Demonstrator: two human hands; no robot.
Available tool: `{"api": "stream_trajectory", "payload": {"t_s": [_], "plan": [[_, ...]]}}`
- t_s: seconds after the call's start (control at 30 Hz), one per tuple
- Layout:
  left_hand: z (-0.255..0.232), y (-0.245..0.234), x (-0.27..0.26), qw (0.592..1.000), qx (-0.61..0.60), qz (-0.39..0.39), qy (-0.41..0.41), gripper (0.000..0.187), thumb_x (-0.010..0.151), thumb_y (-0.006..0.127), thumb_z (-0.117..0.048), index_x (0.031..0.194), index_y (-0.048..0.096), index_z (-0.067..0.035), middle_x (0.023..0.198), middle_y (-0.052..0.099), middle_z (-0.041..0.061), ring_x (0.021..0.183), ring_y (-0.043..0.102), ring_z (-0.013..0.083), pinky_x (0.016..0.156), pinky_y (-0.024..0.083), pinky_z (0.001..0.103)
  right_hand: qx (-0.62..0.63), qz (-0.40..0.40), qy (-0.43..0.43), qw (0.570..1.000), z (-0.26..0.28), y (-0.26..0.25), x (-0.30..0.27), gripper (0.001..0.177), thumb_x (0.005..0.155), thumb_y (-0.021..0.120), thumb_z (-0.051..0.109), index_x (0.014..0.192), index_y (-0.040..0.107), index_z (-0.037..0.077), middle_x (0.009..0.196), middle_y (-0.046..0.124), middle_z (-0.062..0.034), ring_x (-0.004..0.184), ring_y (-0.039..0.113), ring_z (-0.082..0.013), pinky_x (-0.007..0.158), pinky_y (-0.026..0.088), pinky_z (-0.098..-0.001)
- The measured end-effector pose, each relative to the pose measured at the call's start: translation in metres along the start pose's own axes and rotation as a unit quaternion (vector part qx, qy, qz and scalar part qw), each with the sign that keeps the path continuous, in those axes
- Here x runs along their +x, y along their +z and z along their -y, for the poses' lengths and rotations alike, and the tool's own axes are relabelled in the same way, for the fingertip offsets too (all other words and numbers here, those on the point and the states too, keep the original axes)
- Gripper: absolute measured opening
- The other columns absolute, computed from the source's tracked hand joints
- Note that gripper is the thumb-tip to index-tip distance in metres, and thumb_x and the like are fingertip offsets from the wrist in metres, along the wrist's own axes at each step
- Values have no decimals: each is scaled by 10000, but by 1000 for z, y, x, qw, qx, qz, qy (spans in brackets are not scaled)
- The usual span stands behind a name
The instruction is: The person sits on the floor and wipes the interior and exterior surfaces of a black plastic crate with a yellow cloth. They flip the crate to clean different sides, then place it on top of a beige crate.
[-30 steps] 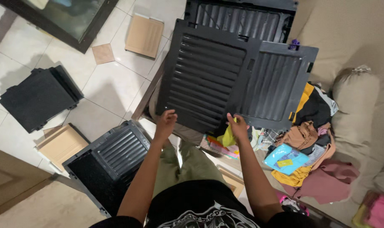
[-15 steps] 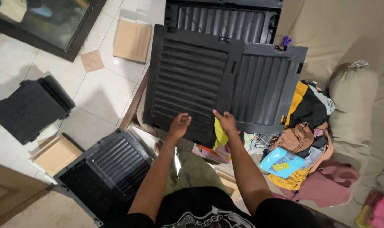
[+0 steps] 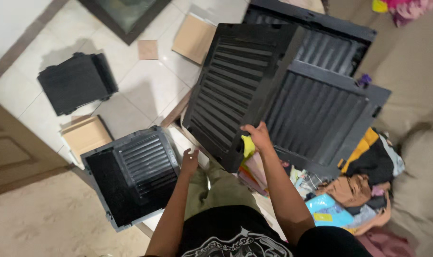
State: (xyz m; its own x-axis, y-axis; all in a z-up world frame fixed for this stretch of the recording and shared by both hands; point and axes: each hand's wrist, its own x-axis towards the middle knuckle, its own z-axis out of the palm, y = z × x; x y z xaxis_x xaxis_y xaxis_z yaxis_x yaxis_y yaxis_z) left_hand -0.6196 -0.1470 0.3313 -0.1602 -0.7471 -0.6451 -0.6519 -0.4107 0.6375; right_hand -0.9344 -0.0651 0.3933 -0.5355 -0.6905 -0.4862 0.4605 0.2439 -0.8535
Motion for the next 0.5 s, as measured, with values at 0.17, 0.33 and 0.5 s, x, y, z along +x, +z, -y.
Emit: {"api": "stream_trajectory", "payload": {"t_s": [0.17, 0.33, 0.5], "plan": [[-19, -39, -43, 965, -227, 0, -133, 855, 920, 489, -645, 1526, 343, -60, 1360, 538, 129, 1103, 614, 293, 884, 574, 495, 88, 51, 43, 994, -16, 17, -21, 403, 762, 766, -5, 1122, 591, -46, 1028, 699, -118, 897, 700, -243, 780, 600, -375], [-34, -108, -80, 734, -679, -16, 3, 676, 923, 658, -467, 1408, 518, -17, 1308, 638, 149, 1164, 645, 306, 977, 554, 450, 21, 161, 196, 967, -31, 45, -25, 574, 746, 752, 50, 1276, 536, 9, 1072, 677, -139, 908, 701, -289, 735, 623, -437], [-14, -176, -122, 672, -725, -114, 97, 494, 791, 716, -169, 1253, 619, -25, 1141, 700, 137, 1039, 700, 302, 912, 583, 457, -238, 311, 16, 920, -40, 84, -21, 502, 1064, 679, 331, 1411, 480, 28, 1341, 616, -48, 1204, 590, -197, 968, 481, -353]]}}
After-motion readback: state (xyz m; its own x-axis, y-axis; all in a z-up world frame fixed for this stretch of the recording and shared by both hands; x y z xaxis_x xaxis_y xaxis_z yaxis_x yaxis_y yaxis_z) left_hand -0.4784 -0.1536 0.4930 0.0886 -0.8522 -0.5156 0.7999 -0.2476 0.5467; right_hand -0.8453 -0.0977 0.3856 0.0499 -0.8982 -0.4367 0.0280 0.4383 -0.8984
